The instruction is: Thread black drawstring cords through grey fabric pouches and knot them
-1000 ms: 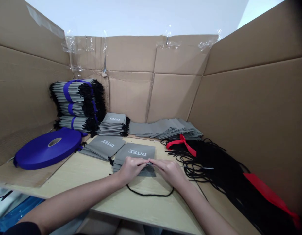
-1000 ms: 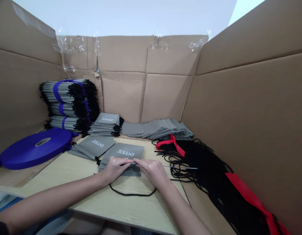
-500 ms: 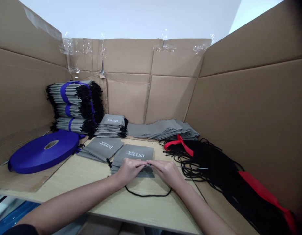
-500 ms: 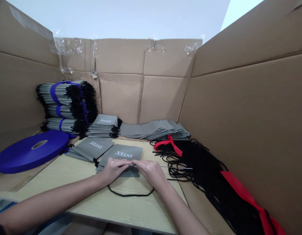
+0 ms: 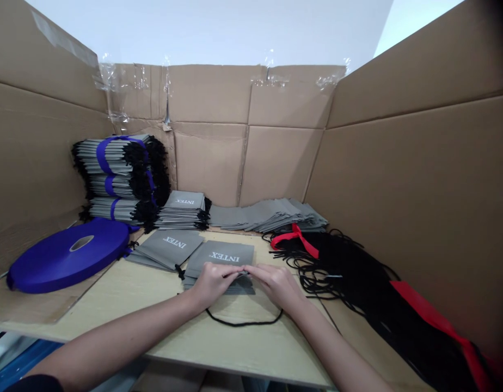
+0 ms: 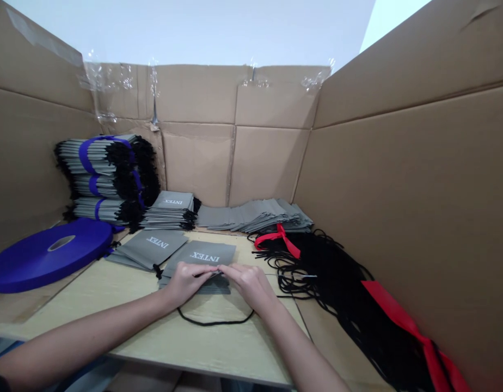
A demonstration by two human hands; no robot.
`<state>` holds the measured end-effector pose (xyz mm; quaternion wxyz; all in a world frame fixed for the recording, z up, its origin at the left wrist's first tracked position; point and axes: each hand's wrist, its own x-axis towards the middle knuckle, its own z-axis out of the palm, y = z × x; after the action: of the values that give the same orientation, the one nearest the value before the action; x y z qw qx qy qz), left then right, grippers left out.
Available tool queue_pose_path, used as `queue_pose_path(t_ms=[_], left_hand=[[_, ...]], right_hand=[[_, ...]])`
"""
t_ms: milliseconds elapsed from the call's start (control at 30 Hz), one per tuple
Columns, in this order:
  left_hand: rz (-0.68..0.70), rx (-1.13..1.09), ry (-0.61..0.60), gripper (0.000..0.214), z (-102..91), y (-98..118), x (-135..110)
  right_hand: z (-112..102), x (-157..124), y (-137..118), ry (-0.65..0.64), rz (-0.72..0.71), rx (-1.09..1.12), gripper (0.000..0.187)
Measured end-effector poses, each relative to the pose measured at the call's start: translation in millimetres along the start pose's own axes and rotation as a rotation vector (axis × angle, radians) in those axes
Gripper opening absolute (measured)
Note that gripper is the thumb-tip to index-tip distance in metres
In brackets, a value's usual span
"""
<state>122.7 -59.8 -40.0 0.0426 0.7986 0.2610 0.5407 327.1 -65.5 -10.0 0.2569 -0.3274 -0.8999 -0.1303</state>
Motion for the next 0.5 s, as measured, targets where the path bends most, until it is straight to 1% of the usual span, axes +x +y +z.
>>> queue_pose_path(t_ms=[233, 367, 500], left_hand=[[0.014, 0.013, -0.005, 0.015, 0.2, -1.1, 0.0], [0.023, 0.022, -0.034, 0.017, -0.1, -1.2, 0.0], [0.079, 0.015, -0.048, 0.019, -0.7, 0.0, 0.8]], right_hand=[[0.9, 0.2, 0.2, 0.015, -0.018, -0.012, 0.026], [1.6, 0.9, -0.7, 0.024, -0.013, -0.021, 0.025], [2.5, 2.0, -1.3, 0.016, -0.006, -0.01, 0.024]])
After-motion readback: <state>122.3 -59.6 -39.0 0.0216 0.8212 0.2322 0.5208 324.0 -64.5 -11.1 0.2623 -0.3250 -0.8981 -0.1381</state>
